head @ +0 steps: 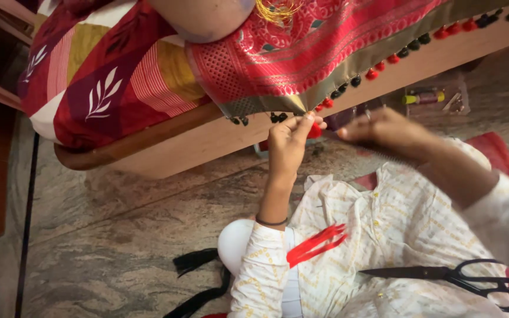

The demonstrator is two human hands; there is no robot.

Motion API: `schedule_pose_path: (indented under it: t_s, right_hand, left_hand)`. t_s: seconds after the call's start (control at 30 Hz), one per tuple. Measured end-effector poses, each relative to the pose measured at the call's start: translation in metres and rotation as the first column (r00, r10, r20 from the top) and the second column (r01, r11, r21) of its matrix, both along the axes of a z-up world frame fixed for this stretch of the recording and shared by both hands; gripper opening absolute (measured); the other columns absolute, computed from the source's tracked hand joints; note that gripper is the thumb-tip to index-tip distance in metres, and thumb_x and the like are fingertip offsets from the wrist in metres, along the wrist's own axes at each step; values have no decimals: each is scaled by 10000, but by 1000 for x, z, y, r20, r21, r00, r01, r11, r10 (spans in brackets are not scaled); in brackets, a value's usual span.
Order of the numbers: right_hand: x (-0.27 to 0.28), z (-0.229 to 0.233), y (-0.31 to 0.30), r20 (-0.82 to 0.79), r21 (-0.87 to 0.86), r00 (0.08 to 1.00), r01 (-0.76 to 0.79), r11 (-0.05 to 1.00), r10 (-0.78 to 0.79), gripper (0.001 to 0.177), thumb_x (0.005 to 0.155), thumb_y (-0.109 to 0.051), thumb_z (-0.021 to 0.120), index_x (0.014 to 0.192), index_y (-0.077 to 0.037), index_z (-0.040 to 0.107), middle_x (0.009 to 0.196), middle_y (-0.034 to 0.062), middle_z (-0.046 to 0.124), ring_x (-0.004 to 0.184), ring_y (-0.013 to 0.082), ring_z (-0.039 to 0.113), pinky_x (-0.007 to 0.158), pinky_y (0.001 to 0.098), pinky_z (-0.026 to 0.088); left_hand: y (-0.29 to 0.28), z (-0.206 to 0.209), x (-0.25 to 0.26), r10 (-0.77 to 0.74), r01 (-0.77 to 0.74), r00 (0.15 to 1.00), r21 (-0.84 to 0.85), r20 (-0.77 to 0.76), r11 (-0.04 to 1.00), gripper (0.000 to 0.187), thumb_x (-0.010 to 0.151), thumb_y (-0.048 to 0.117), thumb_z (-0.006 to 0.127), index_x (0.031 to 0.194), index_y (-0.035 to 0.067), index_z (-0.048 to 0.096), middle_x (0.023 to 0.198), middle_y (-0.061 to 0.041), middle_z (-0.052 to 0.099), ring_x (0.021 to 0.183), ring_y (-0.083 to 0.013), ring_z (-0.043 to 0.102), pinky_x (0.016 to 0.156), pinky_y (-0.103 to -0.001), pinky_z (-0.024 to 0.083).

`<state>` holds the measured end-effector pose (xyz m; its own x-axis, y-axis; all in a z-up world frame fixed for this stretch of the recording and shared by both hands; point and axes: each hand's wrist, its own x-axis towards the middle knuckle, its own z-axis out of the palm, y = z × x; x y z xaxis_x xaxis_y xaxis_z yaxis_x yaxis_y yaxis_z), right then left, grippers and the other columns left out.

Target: Making decorative tassels and sewing them onto the edge of a saree.

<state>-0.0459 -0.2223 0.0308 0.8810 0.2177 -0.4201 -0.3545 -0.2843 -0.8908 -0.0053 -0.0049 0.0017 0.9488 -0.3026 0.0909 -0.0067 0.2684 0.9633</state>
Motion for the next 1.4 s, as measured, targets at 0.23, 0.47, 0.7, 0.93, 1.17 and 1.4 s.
schedule_pose_path:
  t_s: [0.23, 0.47, 0.7, 0.93, 1.17, 1.4]
  right_hand:
    - [-61, -160, -39, 149, -561, 957, -127, 818, 250, 162, 816, -211, 750, 821, -75, 839, 735, 96, 769, 663, 222, 712, 679, 397, 552]
    - [-26, 1, 38, 568, 67, 781, 270, 960, -260, 231, 992, -136, 664, 1147, 19, 736, 990, 64, 746, 896, 120, 683, 804, 296, 562]
    - [9, -20, 69, 270, 446, 922, 136, 885, -278, 249, 1020, -158, 665, 1112, 60, 743, 964, 74, 743, 853, 137, 628, 813, 306, 504]
    - [-12, -50, 65, 239, 548, 911, 160, 821, -337, 209, 1069, -153, 593, 1097, 26, 698, 1061, 59, 727, 1035, 123, 647, 971, 294, 494]
    - [-29, -1, 47, -33, 567, 978, 188, 802, -206, 292, 1034, -207, 523, 1151, 11, 678, 993, 90, 752, 980, 195, 708, 862, 289, 560]
    - [-48, -20, 23, -95, 442, 977, 211, 872, -189, 274, 1015, -172, 547, 1130, 14, 713, 889, 80, 745, 775, 124, 672, 577, 243, 512]
  left_hand:
    - [-7, 10, -34, 187, -252, 937, 203, 294, 946, 234, 1051, 165, 635, 1018, -38, 748, 927, -63, 758, 864, -90, 694, 806, -245, 562]
    - [-12, 19, -55, 298, -403, 880, 251, 370, 880, 229, 1023, 211, 667, 1048, 4, 761, 914, -91, 784, 843, -161, 737, 812, -287, 560]
    - [-5, 20, -62, 282, -547, 766, 355, 578, 758, 133, 1016, 120, 649, 1006, 29, 746, 934, -111, 771, 849, -305, 724, 1072, -421, 477]
    - [3, 9, -33, 421, -501, 853, 255, 308, 827, 226, 974, 167, 631, 1105, 3, 717, 991, -47, 760, 912, -174, 683, 960, -375, 484]
    - [9, -11, 2, -162, 151, 986, -206, -37, 967, 360, 1132, 267, 532, 1273, -3, 723, 1123, -69, 741, 1052, -120, 644, 1010, -308, 460]
    - [3, -29, 3, -115, 126, 992, -254, 57, 959, 245, 1111, 181, 587, 1168, -12, 727, 1208, -89, 748, 1136, -151, 656, 1071, -335, 472]
